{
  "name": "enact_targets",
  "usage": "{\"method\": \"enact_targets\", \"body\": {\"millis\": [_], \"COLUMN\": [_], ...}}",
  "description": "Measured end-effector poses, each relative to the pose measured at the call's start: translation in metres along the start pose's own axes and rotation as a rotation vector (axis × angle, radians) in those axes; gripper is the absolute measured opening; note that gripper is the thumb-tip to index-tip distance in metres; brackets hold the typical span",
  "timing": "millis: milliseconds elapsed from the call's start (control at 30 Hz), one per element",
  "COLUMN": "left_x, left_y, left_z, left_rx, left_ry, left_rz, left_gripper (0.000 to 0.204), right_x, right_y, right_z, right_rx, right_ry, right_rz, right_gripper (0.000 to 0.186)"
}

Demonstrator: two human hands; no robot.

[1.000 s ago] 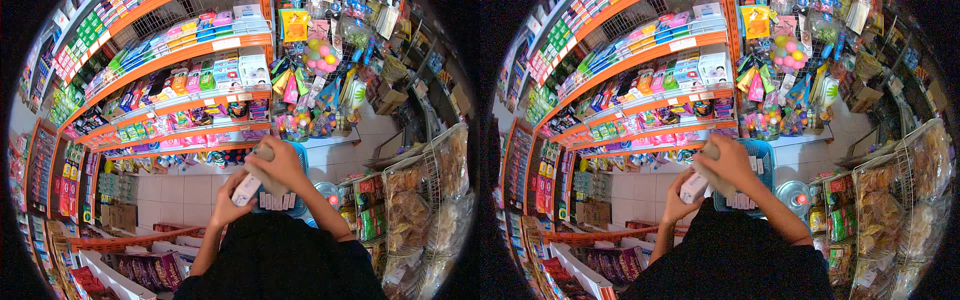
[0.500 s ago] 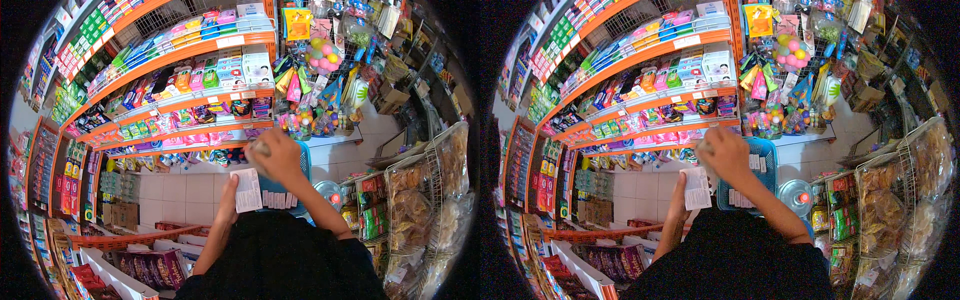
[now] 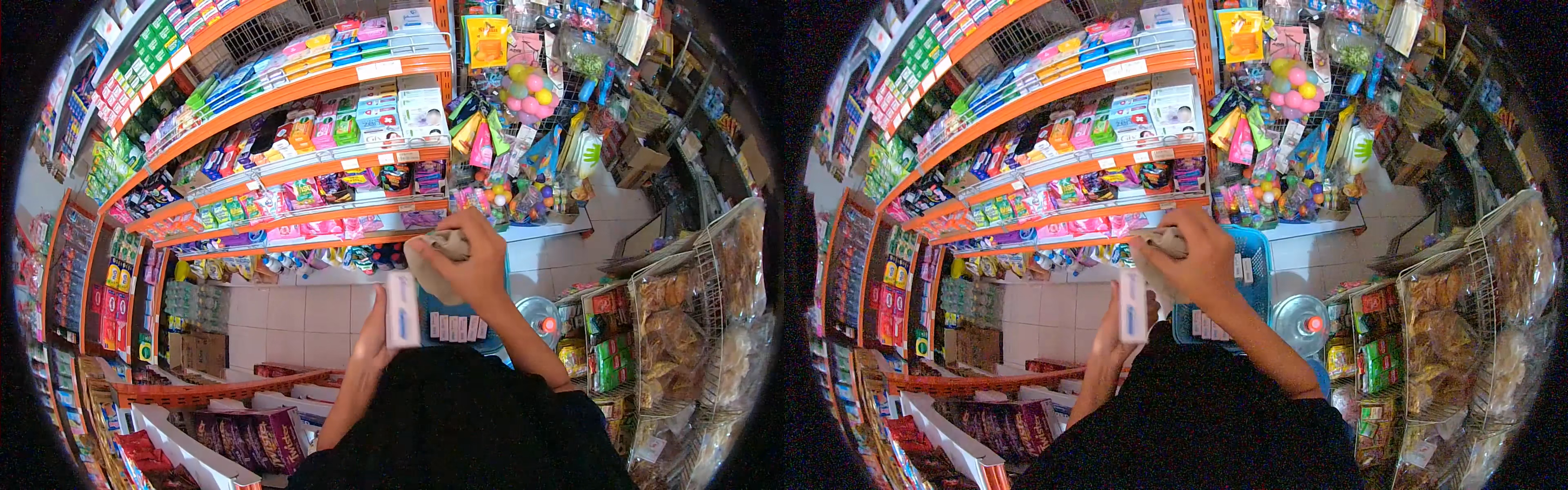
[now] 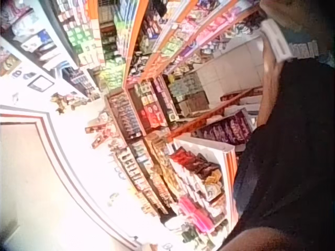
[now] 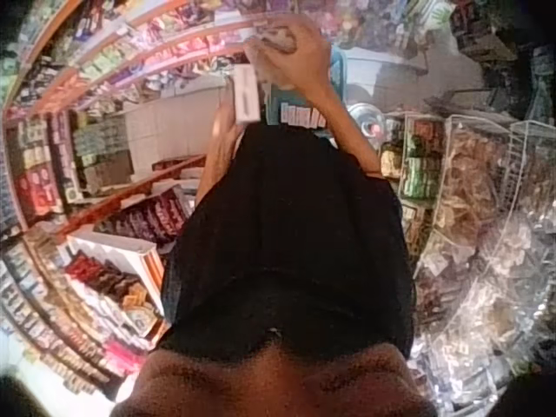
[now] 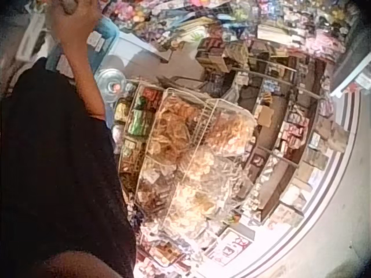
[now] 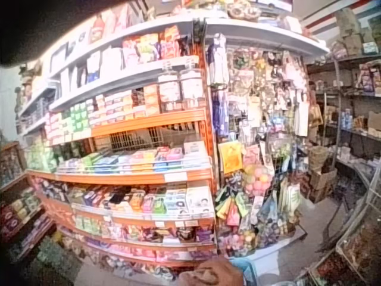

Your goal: The person repeatedly wipes small white boxes with a cloth while standing in a store aisle. They pick up boxes from a blue basket, wipe them, and place them on a shelf, repeating this cycle throughout the clip.

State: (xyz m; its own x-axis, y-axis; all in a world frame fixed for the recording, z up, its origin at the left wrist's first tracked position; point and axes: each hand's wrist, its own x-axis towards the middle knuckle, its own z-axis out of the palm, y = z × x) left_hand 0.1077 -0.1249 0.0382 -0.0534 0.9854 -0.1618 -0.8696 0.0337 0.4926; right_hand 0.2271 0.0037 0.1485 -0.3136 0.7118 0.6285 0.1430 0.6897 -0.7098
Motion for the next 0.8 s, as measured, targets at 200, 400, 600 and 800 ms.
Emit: {"method": "enact_targets", "body": {"millis": [200, 400, 600, 800], "left_x": [0.002, 0.004, 0.004, -0.003], "left_y": [0.013, 0.002, 0.014, 0.005], "left_z": [0.069, 0.033, 0.055, 0.044], "left_rx": [0.313, -0.149, 0.038, 0.078], "left_ry": [0.457, -0.123, 0.268, 0.296], "left_rz": [0.013, -0.077, 0.018, 0.073], "left_gripper": [0.048, 0.058, 0.055, 0.062], "right_x": [-0.016, 0.002, -0.033, -0.002], "right_y": [0.000, 0.005, -0.024, 0.011], "right_z": [-0.003, 0.013, -0.002, 0.017], "right_rx": [0.084, -0.198, 0.026, -0.172], "right_ry": [-0.405, -0.044, -0.312, -0.048], "right_rz": [-0.082, 0.076, -0.050, -0.012], "right_gripper": [0.033, 0.032, 0.030, 0.032]}}
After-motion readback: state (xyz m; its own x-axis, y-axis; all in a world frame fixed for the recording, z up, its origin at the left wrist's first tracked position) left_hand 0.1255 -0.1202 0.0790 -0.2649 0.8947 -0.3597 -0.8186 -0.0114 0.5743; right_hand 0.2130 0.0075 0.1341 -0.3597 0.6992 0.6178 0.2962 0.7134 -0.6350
